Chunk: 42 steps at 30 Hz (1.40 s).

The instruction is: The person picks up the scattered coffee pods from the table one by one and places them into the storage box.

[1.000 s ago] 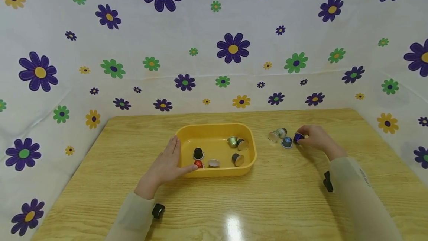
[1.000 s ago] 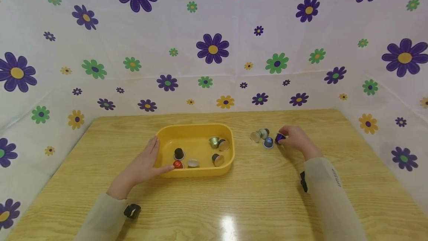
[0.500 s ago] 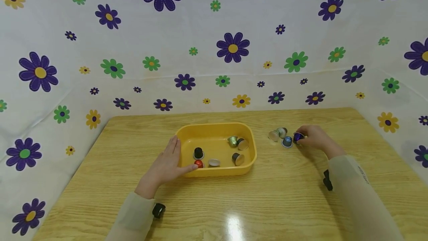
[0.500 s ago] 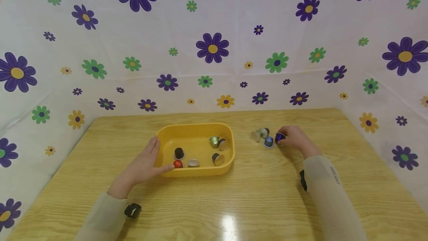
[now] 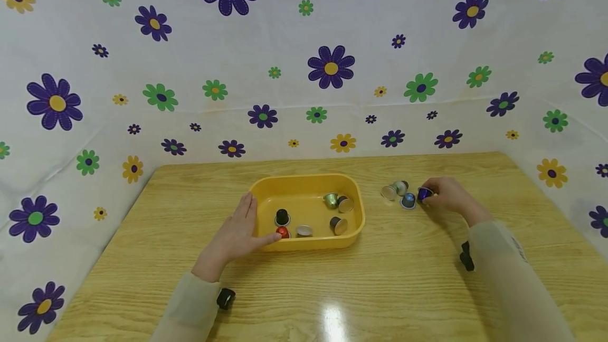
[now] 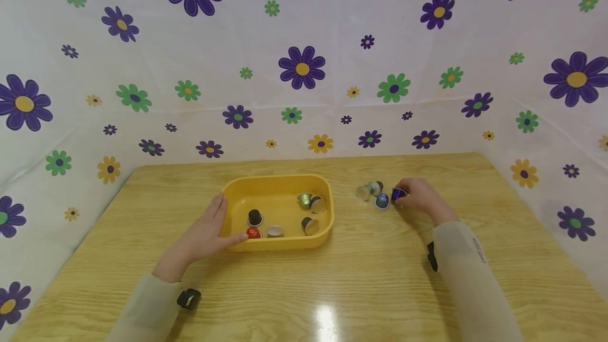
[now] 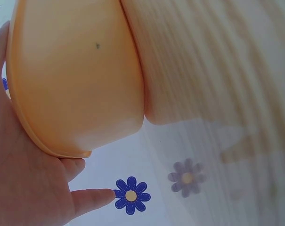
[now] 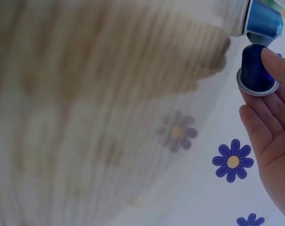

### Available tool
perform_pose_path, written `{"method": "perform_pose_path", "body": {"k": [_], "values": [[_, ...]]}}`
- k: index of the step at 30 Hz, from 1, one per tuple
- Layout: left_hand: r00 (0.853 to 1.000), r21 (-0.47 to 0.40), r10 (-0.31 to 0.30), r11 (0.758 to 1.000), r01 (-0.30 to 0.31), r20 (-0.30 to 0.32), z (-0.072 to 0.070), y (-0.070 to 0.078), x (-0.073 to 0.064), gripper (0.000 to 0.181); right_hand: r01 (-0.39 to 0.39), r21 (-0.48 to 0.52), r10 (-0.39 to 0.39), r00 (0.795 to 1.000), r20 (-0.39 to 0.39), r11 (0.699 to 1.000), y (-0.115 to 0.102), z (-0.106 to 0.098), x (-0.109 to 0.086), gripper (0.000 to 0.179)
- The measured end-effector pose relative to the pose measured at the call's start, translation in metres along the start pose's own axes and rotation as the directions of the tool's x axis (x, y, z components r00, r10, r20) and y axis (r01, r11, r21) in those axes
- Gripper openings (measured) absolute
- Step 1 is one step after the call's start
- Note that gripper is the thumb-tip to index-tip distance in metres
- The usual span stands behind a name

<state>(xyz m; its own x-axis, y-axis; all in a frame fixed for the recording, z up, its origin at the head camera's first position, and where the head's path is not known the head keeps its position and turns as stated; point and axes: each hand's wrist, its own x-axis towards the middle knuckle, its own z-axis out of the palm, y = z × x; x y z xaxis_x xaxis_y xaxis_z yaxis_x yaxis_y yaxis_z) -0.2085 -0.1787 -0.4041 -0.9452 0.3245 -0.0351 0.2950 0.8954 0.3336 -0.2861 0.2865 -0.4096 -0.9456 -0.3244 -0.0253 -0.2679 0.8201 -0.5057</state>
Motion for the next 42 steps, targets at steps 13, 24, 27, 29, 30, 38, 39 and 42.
{"method": "perform_pose_path", "body": {"k": [13,24,27,29,30,38,39,42], "values": [[1.0,0.003,0.002,1.0,-0.002,0.004,-0.004,0.002,-0.001,0.109,0.042,0.057,-0.038,0.997,-0.073,0.997,-0.016,-0.004,-0.008,0.034],[1.0,0.005,0.012,1.0,-0.012,-0.008,-0.004,0.0,-0.002,0.109,0.124,0.062,-0.116,0.985,-0.124,0.99,-0.039,-0.003,-0.005,0.034],[1.0,0.006,0.013,1.0,-0.013,-0.006,-0.004,0.001,-0.002,0.109,0.141,0.086,-0.13,0.984,-0.121,0.986,-0.044,-0.001,-0.004,0.033],[1.0,0.005,0.01,1.0,-0.01,-0.003,-0.004,0.001,-0.002,0.109,0.152,0.096,-0.14,0.983,-0.12,0.984,-0.045,0.002,-0.001,0.033],[1.0,0.003,0.008,1.0,-0.008,-0.002,-0.004,0.001,-0.002,0.109,0.157,0.106,-0.144,0.982,-0.121,0.982,-0.046,0.003,0.0,0.033],[1.0,-0.002,0.002,1.0,-0.002,0.005,-0.004,0.002,-0.001,0.109,0.219,0.121,-0.204,0.971,-0.124,0.968,-0.064,0.01,0.004,0.032],[1.0,-0.003,0.002,1.0,-0.002,0.006,-0.003,0.002,-0.001,0.11,0.221,0.12,-0.207,0.971,-0.122,0.968,-0.067,0.011,0.005,0.032],[1.0,-0.008,-0.003,1.0,0.003,0.013,-0.002,0.001,-0.001,0.11,0.223,0.118,-0.21,0.971,-0.112,0.968,-0.076,0.013,0.007,0.032]]}}
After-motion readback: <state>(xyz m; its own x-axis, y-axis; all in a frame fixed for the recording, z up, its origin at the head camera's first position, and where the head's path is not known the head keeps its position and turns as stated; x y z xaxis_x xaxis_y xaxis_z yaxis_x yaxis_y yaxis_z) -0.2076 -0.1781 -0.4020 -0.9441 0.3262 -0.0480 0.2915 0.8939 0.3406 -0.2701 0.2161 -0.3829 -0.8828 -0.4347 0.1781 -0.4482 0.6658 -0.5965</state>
